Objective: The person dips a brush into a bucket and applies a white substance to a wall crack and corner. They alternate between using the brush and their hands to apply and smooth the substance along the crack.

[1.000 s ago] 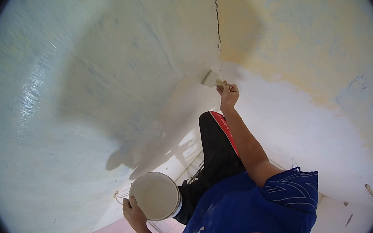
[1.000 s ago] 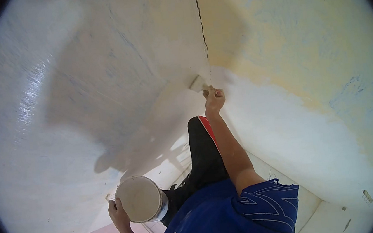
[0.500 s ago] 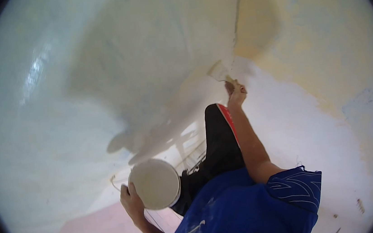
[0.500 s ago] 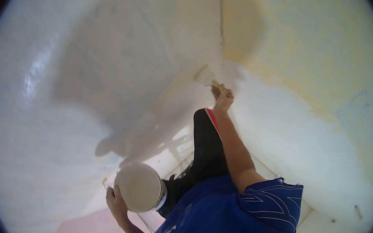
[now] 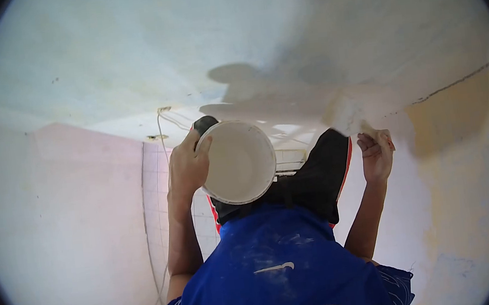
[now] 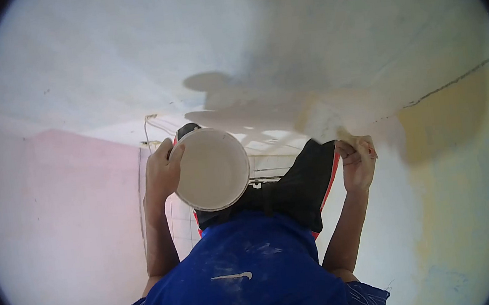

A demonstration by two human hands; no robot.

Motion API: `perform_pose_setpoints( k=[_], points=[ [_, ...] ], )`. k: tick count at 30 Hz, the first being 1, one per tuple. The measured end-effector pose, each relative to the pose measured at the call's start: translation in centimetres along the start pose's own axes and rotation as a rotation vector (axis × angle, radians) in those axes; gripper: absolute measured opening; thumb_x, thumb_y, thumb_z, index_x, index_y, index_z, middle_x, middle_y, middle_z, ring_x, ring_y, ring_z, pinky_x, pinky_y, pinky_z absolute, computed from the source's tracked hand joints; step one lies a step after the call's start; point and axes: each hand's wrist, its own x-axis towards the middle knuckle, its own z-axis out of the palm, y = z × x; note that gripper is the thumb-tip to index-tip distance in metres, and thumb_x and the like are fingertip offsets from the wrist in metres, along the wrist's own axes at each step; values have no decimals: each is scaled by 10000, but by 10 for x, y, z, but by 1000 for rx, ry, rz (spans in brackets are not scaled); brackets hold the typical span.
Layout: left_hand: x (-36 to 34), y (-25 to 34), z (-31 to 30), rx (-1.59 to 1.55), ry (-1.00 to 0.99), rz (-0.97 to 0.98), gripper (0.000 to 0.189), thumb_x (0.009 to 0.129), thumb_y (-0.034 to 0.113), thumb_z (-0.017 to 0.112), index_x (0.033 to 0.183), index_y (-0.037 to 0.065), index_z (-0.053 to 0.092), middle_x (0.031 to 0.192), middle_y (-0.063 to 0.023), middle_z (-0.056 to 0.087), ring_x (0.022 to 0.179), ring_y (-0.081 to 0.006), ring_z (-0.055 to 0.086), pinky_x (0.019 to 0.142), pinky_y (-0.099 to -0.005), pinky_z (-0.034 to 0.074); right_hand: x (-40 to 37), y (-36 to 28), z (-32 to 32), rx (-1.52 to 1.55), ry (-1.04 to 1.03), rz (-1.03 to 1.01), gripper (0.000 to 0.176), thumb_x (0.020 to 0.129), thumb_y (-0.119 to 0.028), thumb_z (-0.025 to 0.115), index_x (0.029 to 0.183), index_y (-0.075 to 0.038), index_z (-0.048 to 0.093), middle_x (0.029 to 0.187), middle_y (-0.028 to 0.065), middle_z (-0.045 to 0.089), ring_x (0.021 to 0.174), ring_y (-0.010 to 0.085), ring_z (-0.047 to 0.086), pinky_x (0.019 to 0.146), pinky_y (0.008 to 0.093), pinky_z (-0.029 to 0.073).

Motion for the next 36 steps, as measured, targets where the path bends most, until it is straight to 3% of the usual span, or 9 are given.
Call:
perform_pose_setpoints(
  k=[3, 5, 8, 14, 18, 21, 26, 32, 36],
  points=[
    [3, -9, 1, 15, -7, 10, 366, 1007, 284, 616, 872, -46, 534, 716, -273, 526, 601, -342, 466, 612, -455, 429, -10, -4, 67, -130, -269, 47, 180, 1023, -189, 645, 1020, -15, 599, 921, 154, 728, 869, 314, 760, 789, 396, 627],
    [4, -16, 5, -18, 9, 88, 350, 1000, 304, 630, 849, 4, 530, 740, -294, 603, 747, -520, 600, 651, -567, 443, -15, -2, 104, -334, -510, 81, 204, 994, -183, 692, 996, 16, 646, 906, 124, 730, 815, 262, 736, 761, 356, 592],
    [4, -14, 1, -34, -6, 39, 339, 996, 303, 637, 850, 13, 540, 734, -284, 603, 752, -512, 603, 665, -568, 448, -19, 6, 151, -847, -780, 67, 210, 963, -194, 736, 957, 13, 701, 891, 104, 731, 770, 227, 695, 723, 341, 548],
    [0, -15, -5, -37, -11, 16, 323, 989, 293, 646, 852, 21, 536, 725, -270, 601, 756, -499, 607, 673, -557, 455, -29, 37, 204, -1103, -1180, -9, 211, 939, -272, 751, 981, -66, 739, 861, 106, 697, 773, 307, 667, 760, 406, 539],
    [-2, -17, -8, -24, 1, 17, 317, 986, 288, 648, 854, 23, 535, 723, -266, 600, 759, -497, 608, 679, -553, 457, -30, 39, 210, -1201, -1267, -80, 253, 957, -315, 722, 1005, -66, 734, 874, 121, 717, 789, 340, 675, 792, 434, 540],
    [-2, -19, -9, -34, 1, 24, 310, 985, 282, 650, 856, 24, 536, 728, -261, 603, 766, -494, 610, 686, -555, 458, -29, 36, 219, -1282, -1338, 141, 280, 969, -337, 700, 1064, -77, 740, 886, 154, 734, 811, 346, 693, 813, 445, 542],
    [-3, -19, -7, -54, 37, 55, 342, 992, 286, 647, 848, -4, 539, 703, -272, 580, 684, -479, 582, 634, -519, 439, -29, 30, 225, -1217, -1306, 262, 251, 936, -254, 764, 1096, -61, 771, 930, 131, 770, 797, 247, 730, 767, 349, 569],
    [-2, -21, -7, -21, 20, 38, 333, 990, 298, 643, 873, -2, 554, 708, -266, 592, 695, -477, 591, 650, -521, 452, -26, 19, 223, -1116, -1311, 102, 257, 946, -285, 740, 1085, -69, 753, 895, 133, 715, 823, 273, 685, 784, 369, 533],
    [-2, -16, -10, -27, -26, 5, 320, 998, 313, 627, 874, 27, 554, 739, -245, 634, 784, -486, 631, 718, -557, 482, -22, 21, 231, -1268, -1287, 197, 260, 935, -303, 736, 1030, -61, 742, 897, 131, 709, 831, 283, 681, 789, 387, 530]
  ],
)
